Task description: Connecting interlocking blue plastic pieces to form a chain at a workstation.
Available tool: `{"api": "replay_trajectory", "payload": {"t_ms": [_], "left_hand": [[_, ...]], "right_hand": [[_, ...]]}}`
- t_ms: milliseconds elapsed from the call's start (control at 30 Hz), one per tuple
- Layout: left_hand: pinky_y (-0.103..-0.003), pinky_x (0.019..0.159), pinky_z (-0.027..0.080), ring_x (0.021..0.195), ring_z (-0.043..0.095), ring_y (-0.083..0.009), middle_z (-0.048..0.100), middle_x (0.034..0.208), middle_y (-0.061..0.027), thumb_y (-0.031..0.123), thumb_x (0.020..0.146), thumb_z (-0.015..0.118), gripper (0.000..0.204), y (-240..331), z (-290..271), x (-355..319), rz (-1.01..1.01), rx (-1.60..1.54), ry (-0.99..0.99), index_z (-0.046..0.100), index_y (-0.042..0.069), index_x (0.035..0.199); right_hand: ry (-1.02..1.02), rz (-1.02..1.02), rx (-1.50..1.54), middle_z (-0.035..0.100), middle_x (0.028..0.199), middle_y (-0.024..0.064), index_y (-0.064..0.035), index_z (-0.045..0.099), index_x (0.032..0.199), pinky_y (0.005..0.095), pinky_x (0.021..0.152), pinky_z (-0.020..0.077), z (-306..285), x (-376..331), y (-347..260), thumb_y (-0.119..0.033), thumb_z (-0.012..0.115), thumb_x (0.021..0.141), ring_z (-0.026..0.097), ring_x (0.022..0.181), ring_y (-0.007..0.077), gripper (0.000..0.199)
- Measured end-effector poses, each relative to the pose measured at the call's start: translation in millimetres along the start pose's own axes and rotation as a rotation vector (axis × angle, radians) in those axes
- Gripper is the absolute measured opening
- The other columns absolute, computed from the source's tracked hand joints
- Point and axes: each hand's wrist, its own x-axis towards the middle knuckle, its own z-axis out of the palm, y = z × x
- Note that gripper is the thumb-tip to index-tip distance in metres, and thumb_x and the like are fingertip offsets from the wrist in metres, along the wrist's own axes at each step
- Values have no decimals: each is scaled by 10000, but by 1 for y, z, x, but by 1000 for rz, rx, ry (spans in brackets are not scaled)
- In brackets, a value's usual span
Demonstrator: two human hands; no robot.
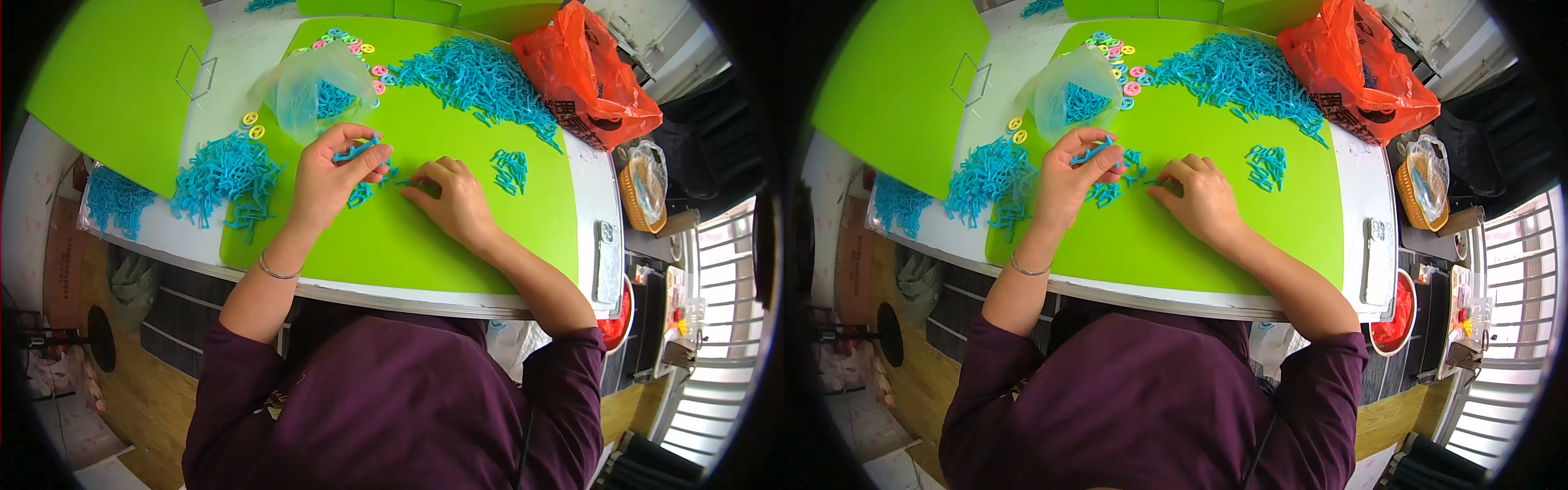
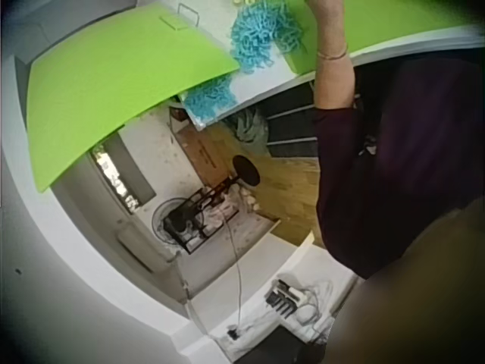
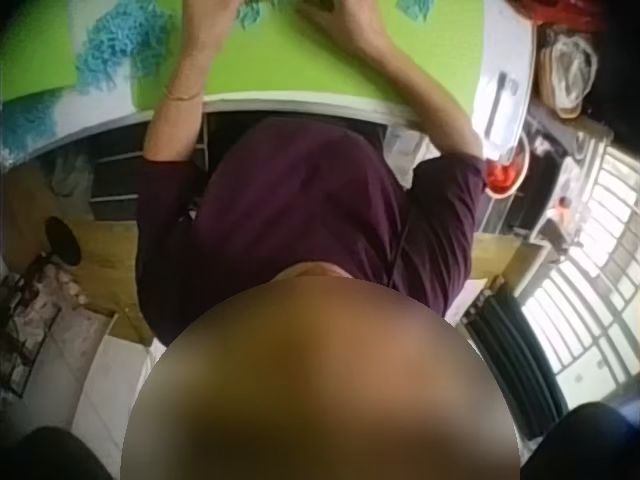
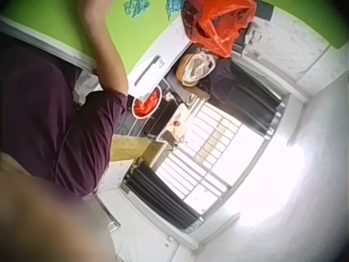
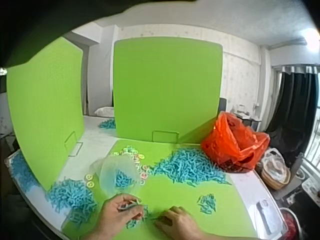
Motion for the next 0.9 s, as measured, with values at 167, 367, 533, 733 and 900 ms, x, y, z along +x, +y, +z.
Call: {"api": "replay_trajectory", "payload": {"t_ms": [167,367,533,733,900], "left_hand": [[-216,634,497,725,610,-107,630,802,-66,49,790,679,303,-5,-1,1,-104,-63,-88,567,9,1069],[-218,655,472,726,583,-88,641,813,-83,36,779,687,581,-4,4,-3,-82,12,-142,405,24,1287],[-207,684,465,744,585,-84,650,836,-87,37,788,678,649,-5,6,-6,-130,43,-208,345,39,1345],[-210,730,463,767,586,-77,656,845,-61,36,796,666,537,-2,10,-8,-133,40,-323,438,45,1282],[-192,695,444,740,565,-60,622,789,-13,8,777,676,513,-5,11,-9,-134,20,-319,486,66,1250]], "right_hand": [[-30,-115,69,601,811,96,-60,637,858,331,714,468,-6,-4,6,-156,696,731,574,764,239,171],[-163,239,699,644,904,57,0,619,881,257,755,476,-22,-3,4,-61,622,828,600,814,124,81],[-74,297,984,647,860,52,11,611,977,246,779,471,-42,6,8,-74,643,824,601,830,110,178],[-202,352,1246,646,836,43,-35,645,922,270,780,467,-44,6,19,-77,657,809,607,813,141,121],[-362,459,1414,655,903,34,-65,660,895,276,768,455,-34,1,18,-125,653,821,588,826,133,96]]}}
